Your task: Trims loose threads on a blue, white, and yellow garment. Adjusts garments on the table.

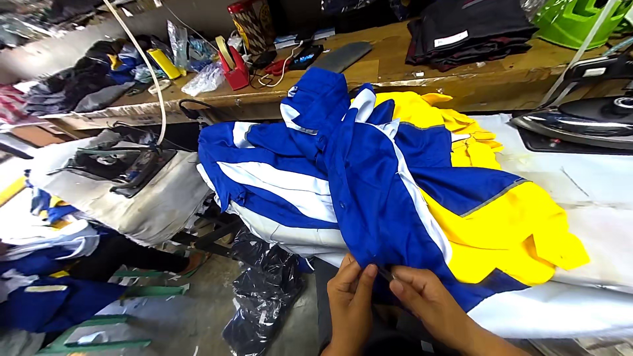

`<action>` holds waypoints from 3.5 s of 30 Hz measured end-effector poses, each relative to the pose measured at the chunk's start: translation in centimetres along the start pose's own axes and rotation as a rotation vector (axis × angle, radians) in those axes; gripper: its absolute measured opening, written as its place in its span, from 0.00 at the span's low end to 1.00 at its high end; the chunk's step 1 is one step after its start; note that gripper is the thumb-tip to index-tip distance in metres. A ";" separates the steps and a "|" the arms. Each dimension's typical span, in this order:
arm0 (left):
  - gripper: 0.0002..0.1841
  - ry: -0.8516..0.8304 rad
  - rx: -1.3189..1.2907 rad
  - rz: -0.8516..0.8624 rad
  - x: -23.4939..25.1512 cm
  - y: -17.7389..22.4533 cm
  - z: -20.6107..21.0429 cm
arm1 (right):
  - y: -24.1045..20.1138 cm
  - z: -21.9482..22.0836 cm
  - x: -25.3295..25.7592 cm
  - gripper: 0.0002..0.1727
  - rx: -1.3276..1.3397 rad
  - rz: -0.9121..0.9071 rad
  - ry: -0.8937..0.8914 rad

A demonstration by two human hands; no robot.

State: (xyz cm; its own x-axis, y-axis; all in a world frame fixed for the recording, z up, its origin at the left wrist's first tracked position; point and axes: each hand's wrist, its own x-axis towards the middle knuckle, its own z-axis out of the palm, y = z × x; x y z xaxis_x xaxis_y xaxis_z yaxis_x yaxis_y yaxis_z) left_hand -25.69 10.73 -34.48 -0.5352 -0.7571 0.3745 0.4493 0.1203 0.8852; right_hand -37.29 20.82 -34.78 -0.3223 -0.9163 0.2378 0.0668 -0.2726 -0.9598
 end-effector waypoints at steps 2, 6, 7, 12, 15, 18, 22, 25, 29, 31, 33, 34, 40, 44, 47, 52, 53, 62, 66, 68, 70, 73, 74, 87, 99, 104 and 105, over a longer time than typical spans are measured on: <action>0.09 0.001 -0.004 0.014 -0.1 -0.1 0.2 | 0.0 0.0 0.1 0.23 -0.034 -0.018 0.026; 0.08 -0.008 0.090 0.105 0.1 -0.2 0.3 | -1.4 0.3 0.2 0.23 0.367 0.254 -0.042; 0.08 -0.010 0.107 0.117 0.1 -0.2 0.2 | -1.5 0.4 0.2 0.23 0.387 0.278 -0.039; 0.08 0.003 0.148 0.139 -0.2 -0.3 0.1 | -0.8 0.7 0.2 0.25 0.320 0.225 -0.017; 0.08 0.017 0.129 0.144 -0.1 -0.3 0.2 | -0.6 0.7 0.2 0.24 0.294 0.185 -0.027; 0.08 0.023 0.117 0.130 0.0 -0.3 0.1 | -0.5 0.3 0.1 0.22 0.231 0.135 -0.078; 0.08 -0.002 0.131 0.092 0.0 -0.2 0.1 | -0.6 0.2 0.0 0.22 0.256 0.148 -0.063; 0.08 -0.008 0.130 0.085 0.1 -0.2 0.1 | -0.8 0.2 0.1 0.23 0.277 0.184 -0.044; 0.08 -0.024 0.148 0.112 0.2 -0.4 0.0 | -1.5 0.3 0.5 0.24 0.363 0.304 -0.039; 0.08 -0.035 0.157 0.126 0.2 -0.4 -0.2 | -1.5 0.3 0.6 0.26 0.393 0.334 -0.053; 0.08 -0.033 0.149 0.128 0.1 -0.4 -0.2 | -1.3 0.6 0.6 0.26 0.388 0.324 -0.052; 0.08 -0.025 0.136 0.125 0.0 -0.4 -0.2 | -1.2 0.7 0.6 0.26 0.378 0.314 -0.048; 0.09 0.013 0.078 0.086 -0.1 -0.6 -0.2 | -0.7 0.5 0.5 0.24 0.295 0.229 -0.083; 0.09 -0.003 0.073 0.055 -0.1 -0.7 -0.4 | -0.3 0.4 0.1 0.24 0.299 0.226 -0.098; 0.08 -0.014 0.074 0.045 -0.1 -0.7 -0.5 | -0.3 0.2 0.1 0.23 0.305 0.206 -0.117; 0.24 -0.048 0.027 0.006 0.1 -0.2 -0.3 | -0.4 0.1 0.3 0.23 0.333 0.232 -0.111; 0.18 -0.034 0.034 0.004 0.1 -0.3 -0.3 | -0.5 0.1 0.3 0.23 0.343 0.243 -0.110; 0.09 -0.069 0.074 0.048 -0.1 -0.8 -0.6 | -0.7 0.8 0.4 0.25 0.376 0.285 -0.038; 0.09 -0.062 0.032 0.042 -0.3 -0.9 -0.5 | -0.4 0.8 0.2 0.25 0.327 0.226 -0.038; 0.09 -0.056 0.028 0.040 -0.2 -0.9 -0.5 | -0.3 0.6 0.1 0.24 0.294 0.184 -0.066; 0.09 -0.055 0.028 0.036 -0.2 -0.9 -0.5 | -0.3 0.4 0.1 0.23 0.267 0.161 -0.079; 0.09 -0.074 0.045 0.027 -0.1 -0.9 -0.5 | -0.4 0.4 0.1 0.24 0.271 0.176 -0.068; 0.09 -0.080 0.050 0.029 -0.1 -0.8 -0.5 | -0.5 0.3 0.2 0.24 0.279 0.187 -0.065; 0.09 -0.104 0.034 0.017 -0.3 -1.1 -0.7 | -0.3 0.7 0.3 0.25 0.337 0.246 -0.033; 0.07 -0.054 -0.132 -0.196 1.6 0.9 -1.3 | -3.9 -2.2 3.8 0.20 -0.538 -0.086 0.059; 0.05 -0.118 -0.076 -0.151 2.8 1.3 -1.7 | -3.9 -1.9 5.3 0.07 -0.228 -0.001 0.012; 0.06 -0.127 -0.085 -0.154 2.9 1.3 -1.7 | -3.6 -2.0 5.3 0.06 -0.176 0.007 0.005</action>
State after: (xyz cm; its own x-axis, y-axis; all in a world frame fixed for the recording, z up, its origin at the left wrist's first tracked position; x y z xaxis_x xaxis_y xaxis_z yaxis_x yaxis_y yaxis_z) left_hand -25.44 7.59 -32.72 -0.6859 -0.6744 0.2733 0.4110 -0.0491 0.9103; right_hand -41.13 17.49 -30.32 -0.3275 -0.9163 0.2304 -0.0969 -0.2100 -0.9729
